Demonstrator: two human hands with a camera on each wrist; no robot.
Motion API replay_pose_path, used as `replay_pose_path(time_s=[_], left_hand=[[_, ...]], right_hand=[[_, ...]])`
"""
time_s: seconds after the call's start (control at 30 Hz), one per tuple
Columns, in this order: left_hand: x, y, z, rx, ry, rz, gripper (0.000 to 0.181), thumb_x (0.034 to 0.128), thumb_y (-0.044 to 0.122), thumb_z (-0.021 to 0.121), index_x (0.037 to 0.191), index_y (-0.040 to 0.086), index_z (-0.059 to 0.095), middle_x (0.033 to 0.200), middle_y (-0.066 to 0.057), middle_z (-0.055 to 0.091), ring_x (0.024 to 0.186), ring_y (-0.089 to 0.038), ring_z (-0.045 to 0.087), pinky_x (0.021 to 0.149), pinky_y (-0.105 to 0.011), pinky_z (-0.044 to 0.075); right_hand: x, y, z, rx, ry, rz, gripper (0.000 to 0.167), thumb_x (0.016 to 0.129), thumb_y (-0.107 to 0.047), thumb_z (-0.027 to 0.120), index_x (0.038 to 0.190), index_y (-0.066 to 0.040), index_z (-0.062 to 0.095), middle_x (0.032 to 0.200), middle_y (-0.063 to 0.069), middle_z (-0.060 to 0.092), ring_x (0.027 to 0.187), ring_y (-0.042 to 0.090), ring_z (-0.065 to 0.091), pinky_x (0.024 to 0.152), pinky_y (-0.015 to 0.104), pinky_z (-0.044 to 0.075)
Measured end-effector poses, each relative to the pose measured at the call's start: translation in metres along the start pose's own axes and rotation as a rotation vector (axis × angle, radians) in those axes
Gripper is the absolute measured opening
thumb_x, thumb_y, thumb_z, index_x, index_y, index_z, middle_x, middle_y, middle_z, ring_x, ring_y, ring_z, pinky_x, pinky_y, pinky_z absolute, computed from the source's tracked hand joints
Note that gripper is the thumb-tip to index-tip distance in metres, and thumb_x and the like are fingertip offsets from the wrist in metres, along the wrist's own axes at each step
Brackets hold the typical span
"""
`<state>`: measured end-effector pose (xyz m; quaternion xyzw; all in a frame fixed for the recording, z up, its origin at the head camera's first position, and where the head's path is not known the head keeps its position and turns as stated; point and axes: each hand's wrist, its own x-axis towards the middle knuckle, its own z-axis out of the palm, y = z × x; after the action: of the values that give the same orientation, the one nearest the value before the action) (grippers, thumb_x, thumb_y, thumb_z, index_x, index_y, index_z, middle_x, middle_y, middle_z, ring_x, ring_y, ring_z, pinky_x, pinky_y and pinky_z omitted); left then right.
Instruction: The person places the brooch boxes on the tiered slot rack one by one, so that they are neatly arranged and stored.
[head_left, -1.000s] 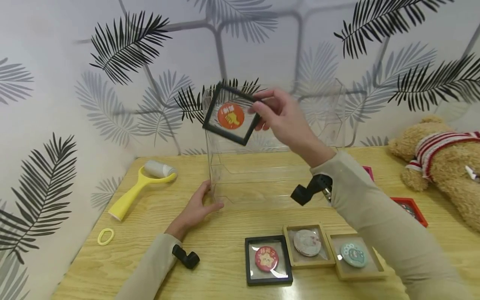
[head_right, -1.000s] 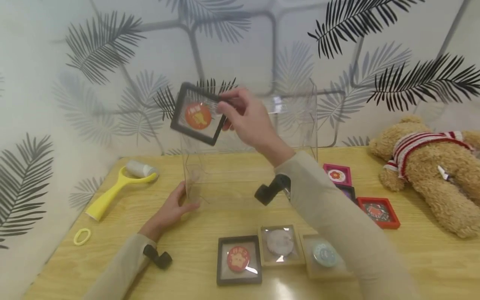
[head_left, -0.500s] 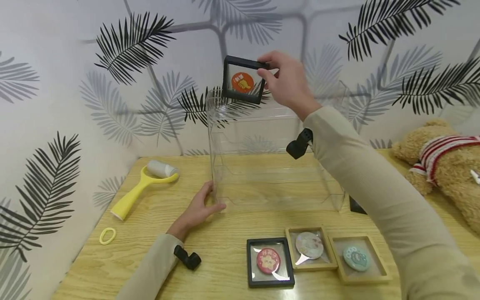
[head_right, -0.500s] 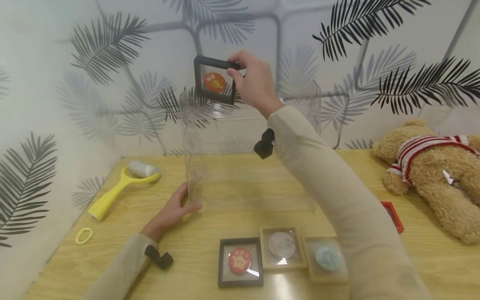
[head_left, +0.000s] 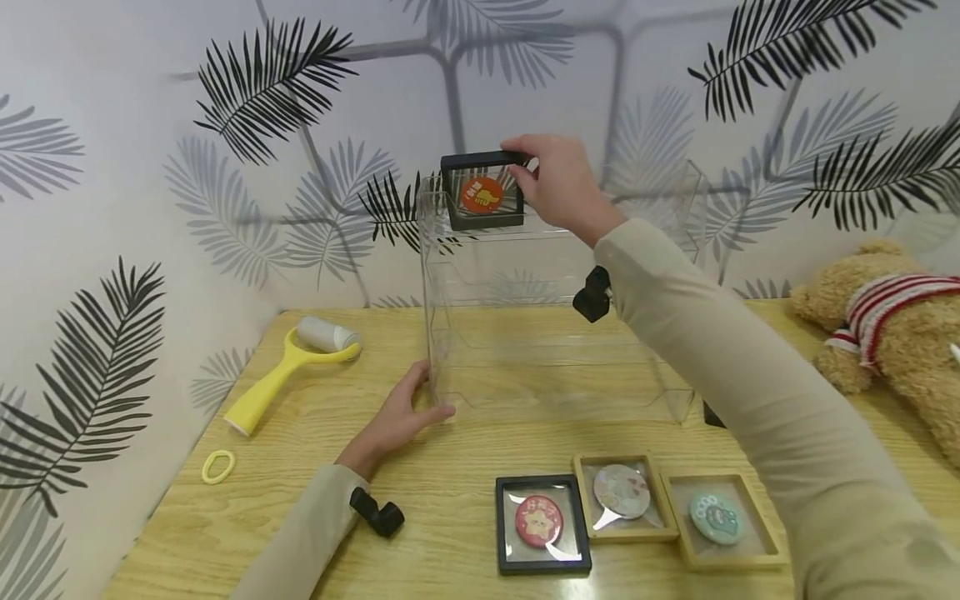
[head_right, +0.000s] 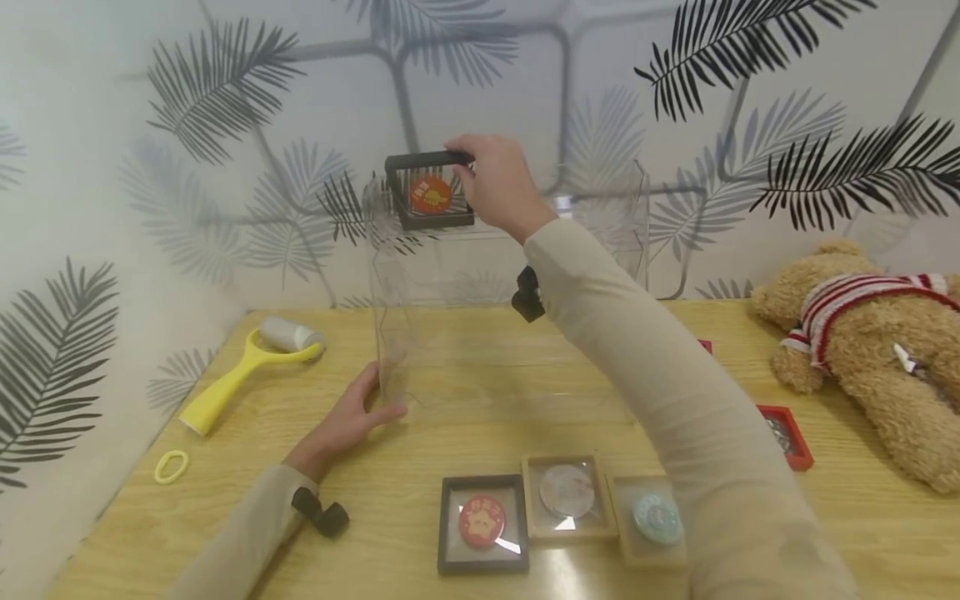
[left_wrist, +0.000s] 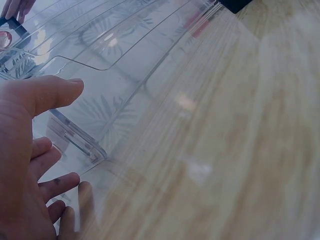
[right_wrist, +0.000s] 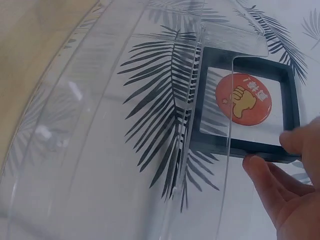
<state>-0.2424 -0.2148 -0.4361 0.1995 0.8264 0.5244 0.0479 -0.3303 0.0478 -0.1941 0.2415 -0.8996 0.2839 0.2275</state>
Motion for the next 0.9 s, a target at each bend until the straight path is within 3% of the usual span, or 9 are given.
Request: replay_pose_path(time_s=[0.17, 0.3, 0.43, 0.57, 0.8, 0.9], left_hand=[[-0.001, -0.001, 0.0, 0.014, 0.005, 0.027, 0.073, 0.0866, 0.012, 0.07, 0.147, 0.005, 0.03, 0.143, -0.022, 0.043, 0.135, -0.037, 0.038, 0.112, -0.055, 0.026], [-0.002, -0.001, 0.0, 0.019, 0.007, 0.026, 0.073, 0.0865, 0.015, 0.071, 0.147, 0.006, 0.03, 0.143, -0.022, 0.043, 0.135, -0.037, 0.038, 0.112, -0.055, 0.026], [-0.004, 0.0, 0.001, 0.021, 0.007, 0.015, 0.074, 0.0869, 0.015, 0.07, 0.148, 0.006, 0.03, 0.145, -0.022, 0.042, 0.136, -0.037, 0.037, 0.112, -0.055, 0.026], [-0.005, 0.0, 0.001, 0.021, 0.014, 0.005, 0.073, 0.0872, 0.014, 0.07, 0.148, 0.007, 0.03, 0.146, -0.022, 0.041, 0.136, -0.037, 0.037, 0.113, -0.055, 0.025], [-0.005, 0.002, 0.004, 0.002, 0.01, -0.006, 0.072, 0.0882, 0.011, 0.069, 0.148, 0.004, 0.029, 0.145, -0.024, 0.04, 0.137, -0.038, 0.035, 0.114, -0.055, 0.023], [-0.009, 0.014, 0.005, -0.001, -0.007, -0.033, 0.072, 0.0892, 0.008, 0.067, 0.148, 0.0, 0.026, 0.146, -0.027, 0.038, 0.138, -0.04, 0.033, 0.114, -0.055, 0.022]], right_hand=[[-0.008, 0.001, 0.002, 0.063, 0.056, 0.006, 0.042, 0.094, -0.008, 0.055, 0.136, -0.004, 0.053, 0.121, 0.02, 0.059, 0.08, 0.028, 0.065, 0.079, 0.036, 0.052], [-0.021, 0.0, 0.005, 0.142, 0.18, 0.03, 0.035, 0.094, -0.005, 0.049, 0.127, -0.003, 0.059, 0.112, 0.022, 0.056, 0.074, 0.028, 0.059, 0.08, 0.037, 0.048], [-0.039, -0.001, 0.007, 0.136, 0.237, 0.012, 0.034, 0.092, -0.002, 0.046, 0.121, -0.004, 0.064, 0.107, 0.02, 0.057, 0.072, 0.028, 0.054, 0.087, 0.039, 0.042], [-0.057, -0.001, 0.009, 0.136, 0.233, -0.016, 0.034, 0.092, -0.002, 0.047, 0.121, -0.004, 0.064, 0.107, 0.018, 0.057, 0.066, 0.025, 0.052, 0.085, 0.041, 0.042], [-0.089, 0.008, 0.012, 0.148, 0.146, -0.017, 0.032, 0.091, -0.002, 0.053, 0.121, -0.003, 0.063, 0.1, 0.017, 0.059, 0.059, 0.02, 0.049, 0.068, 0.034, 0.042], [-0.105, 0.013, 0.014, 0.152, 0.101, -0.008, 0.032, 0.092, -0.003, 0.054, 0.123, -0.003, 0.062, 0.103, 0.017, 0.06, 0.059, 0.02, 0.051, 0.066, 0.033, 0.043]])
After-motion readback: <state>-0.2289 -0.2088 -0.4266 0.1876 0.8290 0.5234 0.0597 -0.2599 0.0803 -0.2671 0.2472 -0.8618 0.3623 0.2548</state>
